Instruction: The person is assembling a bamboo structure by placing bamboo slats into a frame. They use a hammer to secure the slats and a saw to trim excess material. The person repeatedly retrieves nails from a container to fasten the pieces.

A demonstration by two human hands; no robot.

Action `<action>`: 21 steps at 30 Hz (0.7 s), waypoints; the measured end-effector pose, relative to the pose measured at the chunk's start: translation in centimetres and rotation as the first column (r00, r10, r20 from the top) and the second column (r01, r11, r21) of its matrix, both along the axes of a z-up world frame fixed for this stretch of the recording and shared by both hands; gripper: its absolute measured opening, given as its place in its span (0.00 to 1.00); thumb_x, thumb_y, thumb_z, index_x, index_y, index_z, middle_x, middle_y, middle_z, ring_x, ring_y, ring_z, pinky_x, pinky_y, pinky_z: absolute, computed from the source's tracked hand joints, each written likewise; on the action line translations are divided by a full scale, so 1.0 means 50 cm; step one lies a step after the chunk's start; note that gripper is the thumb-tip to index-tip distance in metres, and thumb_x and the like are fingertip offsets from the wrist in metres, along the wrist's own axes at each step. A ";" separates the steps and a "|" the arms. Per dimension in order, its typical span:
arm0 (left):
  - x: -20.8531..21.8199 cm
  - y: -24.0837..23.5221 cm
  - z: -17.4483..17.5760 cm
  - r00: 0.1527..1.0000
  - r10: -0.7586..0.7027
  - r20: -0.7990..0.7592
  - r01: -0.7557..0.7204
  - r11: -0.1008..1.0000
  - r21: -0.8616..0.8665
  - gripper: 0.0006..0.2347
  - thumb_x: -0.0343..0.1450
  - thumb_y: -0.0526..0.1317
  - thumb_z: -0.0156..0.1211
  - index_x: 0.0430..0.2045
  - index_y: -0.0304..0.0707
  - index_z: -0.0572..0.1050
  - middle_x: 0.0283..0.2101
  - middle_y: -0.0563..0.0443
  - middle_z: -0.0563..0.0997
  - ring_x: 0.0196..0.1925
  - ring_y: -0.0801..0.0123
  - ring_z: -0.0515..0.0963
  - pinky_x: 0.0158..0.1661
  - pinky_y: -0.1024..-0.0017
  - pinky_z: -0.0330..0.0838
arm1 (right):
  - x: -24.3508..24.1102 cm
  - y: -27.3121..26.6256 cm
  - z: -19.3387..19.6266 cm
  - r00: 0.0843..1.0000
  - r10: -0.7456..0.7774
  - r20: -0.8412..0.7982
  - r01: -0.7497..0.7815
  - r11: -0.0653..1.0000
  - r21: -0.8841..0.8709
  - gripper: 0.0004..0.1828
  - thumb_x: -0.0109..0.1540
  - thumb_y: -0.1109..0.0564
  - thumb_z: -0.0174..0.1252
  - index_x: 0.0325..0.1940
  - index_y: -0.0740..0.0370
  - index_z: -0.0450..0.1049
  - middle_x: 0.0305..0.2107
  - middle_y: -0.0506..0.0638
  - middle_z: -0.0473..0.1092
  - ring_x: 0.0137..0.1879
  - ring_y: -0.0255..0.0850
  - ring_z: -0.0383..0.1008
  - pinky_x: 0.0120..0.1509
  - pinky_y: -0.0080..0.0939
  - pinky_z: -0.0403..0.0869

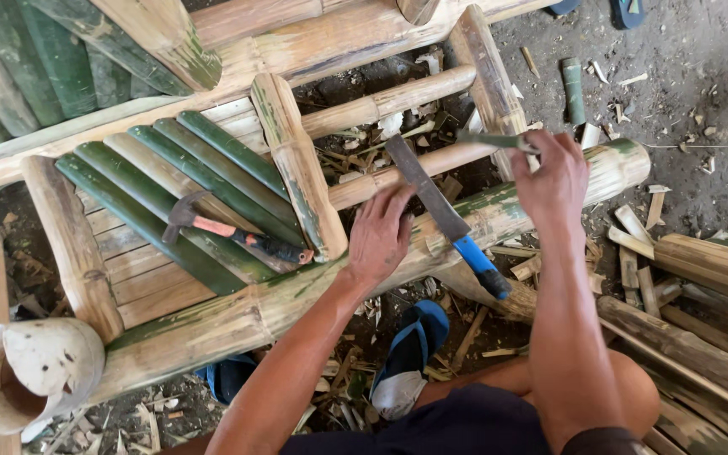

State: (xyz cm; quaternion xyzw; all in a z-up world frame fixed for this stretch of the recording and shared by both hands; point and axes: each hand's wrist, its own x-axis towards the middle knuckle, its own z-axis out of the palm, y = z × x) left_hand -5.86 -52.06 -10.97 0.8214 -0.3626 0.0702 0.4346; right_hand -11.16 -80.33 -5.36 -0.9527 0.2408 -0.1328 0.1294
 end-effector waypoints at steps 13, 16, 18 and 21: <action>-0.135 0.083 0.101 0.769 0.020 -0.639 0.021 0.998 0.056 0.24 0.77 0.38 0.47 0.72 0.48 0.57 0.39 0.42 0.85 0.27 0.51 0.85 0.25 0.59 0.80 | -0.148 0.200 -0.035 0.868 0.110 -0.485 -0.009 0.979 0.206 0.37 0.61 0.46 0.64 0.72 0.54 0.59 0.56 0.66 0.69 0.57 0.60 0.73 0.57 0.60 0.75; -0.157 0.101 0.070 0.988 -0.039 -0.152 0.023 0.994 -0.105 0.30 0.74 0.44 0.61 0.69 0.31 0.56 0.54 0.21 0.78 0.50 0.33 0.81 0.45 0.50 0.78 | -0.208 0.189 -0.145 0.934 0.091 -0.347 0.020 0.953 0.303 0.35 0.60 0.52 0.62 0.69 0.59 0.58 0.44 0.69 0.72 0.50 0.67 0.74 0.51 0.64 0.73; -0.167 0.104 0.038 0.894 -0.027 -0.446 0.069 0.995 0.077 0.32 0.73 0.46 0.56 0.70 0.32 0.52 0.54 0.23 0.75 0.48 0.33 0.80 0.46 0.48 0.75 | -0.245 0.195 -0.204 0.973 0.023 -0.229 0.057 0.940 0.335 0.27 0.64 0.53 0.58 0.65 0.62 0.61 0.38 0.69 0.74 0.45 0.70 0.74 0.48 0.66 0.72; -0.203 0.085 -0.027 0.716 0.002 -0.699 0.208 0.954 0.216 0.29 0.74 0.48 0.46 0.70 0.36 0.53 0.48 0.25 0.78 0.46 0.31 0.79 0.48 0.44 0.72 | -0.302 0.223 -0.236 0.991 -0.104 -0.086 0.128 0.928 0.349 0.17 0.69 0.53 0.55 0.58 0.64 0.63 0.33 0.70 0.73 0.39 0.72 0.73 0.44 0.68 0.70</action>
